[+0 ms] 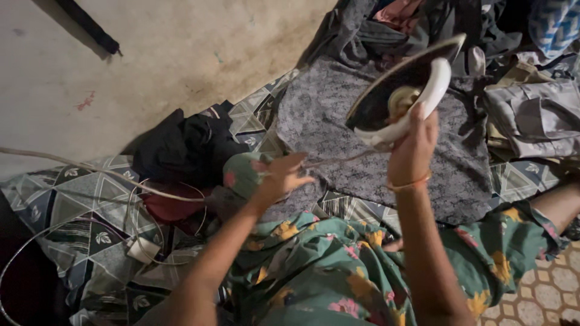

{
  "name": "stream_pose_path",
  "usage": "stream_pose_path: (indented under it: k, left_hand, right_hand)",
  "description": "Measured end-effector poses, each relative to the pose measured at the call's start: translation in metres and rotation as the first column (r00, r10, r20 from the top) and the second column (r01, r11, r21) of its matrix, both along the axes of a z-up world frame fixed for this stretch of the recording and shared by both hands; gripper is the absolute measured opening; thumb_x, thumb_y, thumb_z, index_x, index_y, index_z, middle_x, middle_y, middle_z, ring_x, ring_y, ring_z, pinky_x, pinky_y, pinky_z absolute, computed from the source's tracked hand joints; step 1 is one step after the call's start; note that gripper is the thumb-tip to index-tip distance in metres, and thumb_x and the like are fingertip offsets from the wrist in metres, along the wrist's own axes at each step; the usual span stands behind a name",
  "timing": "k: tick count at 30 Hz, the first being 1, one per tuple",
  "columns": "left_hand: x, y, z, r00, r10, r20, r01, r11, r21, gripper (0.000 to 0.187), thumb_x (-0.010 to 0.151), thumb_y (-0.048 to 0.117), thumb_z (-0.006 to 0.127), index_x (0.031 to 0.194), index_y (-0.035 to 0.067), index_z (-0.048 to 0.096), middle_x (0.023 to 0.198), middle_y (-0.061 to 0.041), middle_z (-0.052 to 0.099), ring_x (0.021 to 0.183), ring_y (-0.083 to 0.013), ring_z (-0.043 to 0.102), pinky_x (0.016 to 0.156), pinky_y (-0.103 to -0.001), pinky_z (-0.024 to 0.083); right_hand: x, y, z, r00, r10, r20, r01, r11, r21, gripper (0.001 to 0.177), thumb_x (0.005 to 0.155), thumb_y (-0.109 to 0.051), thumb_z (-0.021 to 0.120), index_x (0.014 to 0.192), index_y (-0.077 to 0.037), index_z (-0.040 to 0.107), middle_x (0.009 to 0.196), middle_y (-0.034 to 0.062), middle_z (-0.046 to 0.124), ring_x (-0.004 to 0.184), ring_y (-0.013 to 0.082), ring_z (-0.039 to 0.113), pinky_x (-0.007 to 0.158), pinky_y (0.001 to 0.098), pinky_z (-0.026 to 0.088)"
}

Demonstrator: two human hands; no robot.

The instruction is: The person irons a gray patterned cloth on the floor using a white electric iron. They repeatedly smooth, fold, and press the cloth, then fold it into a compact rectangle.

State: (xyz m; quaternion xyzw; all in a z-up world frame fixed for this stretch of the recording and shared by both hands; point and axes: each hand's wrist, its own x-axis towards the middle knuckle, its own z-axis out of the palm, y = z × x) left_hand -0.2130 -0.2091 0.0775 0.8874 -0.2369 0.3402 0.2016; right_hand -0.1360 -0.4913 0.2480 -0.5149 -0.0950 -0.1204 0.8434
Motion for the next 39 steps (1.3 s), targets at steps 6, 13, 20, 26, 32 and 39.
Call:
stream_pose_path:
  k: [6, 13, 20, 26, 32, 39]
  left_hand:
    - [0.056, 0.063, -0.020, 0.929, 0.316, -0.194, -0.256, 0.925, 0.279, 0.037, 0.086, 0.024, 0.067, 0.121, 0.010, 0.066, 0.117, -0.017, 0.072, 0.106, -0.0354, 0.071, 0.093, -0.045, 0.056]
    - [-0.062, 0.200, 0.096, 0.564, 0.667, -0.487, -0.767, 0.641, -0.010, 0.037, 0.085, 0.005, 0.064, 0.118, 0.016, 0.075, 0.099, -0.011, 0.077, 0.089, -0.0290, 0.074, 0.080, -0.041, 0.057]
    - [-0.112, 0.197, 0.140, 0.569, 0.799, -0.192, -0.773, 0.600, 0.206, 0.017, 0.091, 0.016, 0.074, 0.107, 0.016, 0.078, 0.099, -0.015, 0.074, 0.085, -0.0388, 0.070, 0.073, -0.048, 0.054]
    - [-0.125, 0.205, 0.127, 0.566, 0.780, -0.267, -0.759, 0.619, 0.200, 0.018, 0.094, 0.013, 0.066, 0.106, 0.019, 0.078, 0.091, -0.012, 0.075, 0.086, -0.0375, 0.071, 0.079, -0.049, 0.055]
    - [-0.145, 0.178, 0.192, 0.718, 0.442, -0.538, -0.593, 0.793, -0.139, 0.018, 0.094, 0.020, 0.068, 0.109, 0.011, 0.072, 0.106, -0.010, 0.079, 0.099, -0.0264, 0.075, 0.081, -0.034, 0.057]
    - [-0.130, 0.102, 0.140, 0.536, -0.074, -0.841, 0.289, 0.952, 0.101, 0.085, 0.073, 0.054, 0.088, 0.135, 0.004, 0.059, 0.131, -0.021, 0.064, 0.122, -0.0370, 0.061, 0.094, -0.043, 0.049]
  right_hand:
    - [-0.008, -0.041, 0.048, 0.993, 0.046, 0.110, -0.059, 0.991, 0.121, 0.028, 0.115, -0.030, 0.059, 0.129, -0.006, 0.057, 0.112, 0.0062, 0.064, 0.105, 0.0188, 0.063, 0.097, 0.0369, 0.054]
    - [0.022, -0.073, 0.002, 0.974, 0.016, 0.225, -0.040, 0.994, 0.103, 0.019, 0.124, -0.020, 0.055, 0.124, -0.002, 0.054, 0.106, 0.0071, 0.060, 0.096, 0.0182, 0.058, 0.089, 0.0341, 0.050]
    - [0.027, -0.070, -0.029, 0.986, 0.152, 0.076, -0.163, 0.968, 0.189, 0.020, 0.117, -0.023, 0.058, 0.120, -0.003, 0.057, 0.105, 0.0058, 0.063, 0.094, 0.0166, 0.059, 0.090, 0.0350, 0.050]
    - [0.030, -0.091, -0.038, 0.999, 0.035, -0.024, -0.033, 0.997, 0.069, 0.019, 0.114, -0.021, 0.060, 0.124, -0.004, 0.058, 0.105, 0.0052, 0.064, 0.091, 0.0168, 0.061, 0.082, 0.0328, 0.052]
    - [0.021, -0.103, -0.027, 0.998, 0.064, -0.012, -0.063, 0.996, 0.056, 0.018, 0.115, -0.020, 0.060, 0.122, -0.004, 0.057, 0.103, 0.0063, 0.064, 0.092, 0.0158, 0.062, 0.082, 0.0312, 0.052]
    - [0.018, -0.114, -0.021, 0.990, 0.017, -0.141, -0.067, 0.932, -0.356, 0.025, 0.112, -0.029, 0.061, 0.109, -0.005, 0.064, 0.086, 0.0002, 0.061, 0.072, 0.0097, 0.057, 0.062, 0.0254, 0.044]
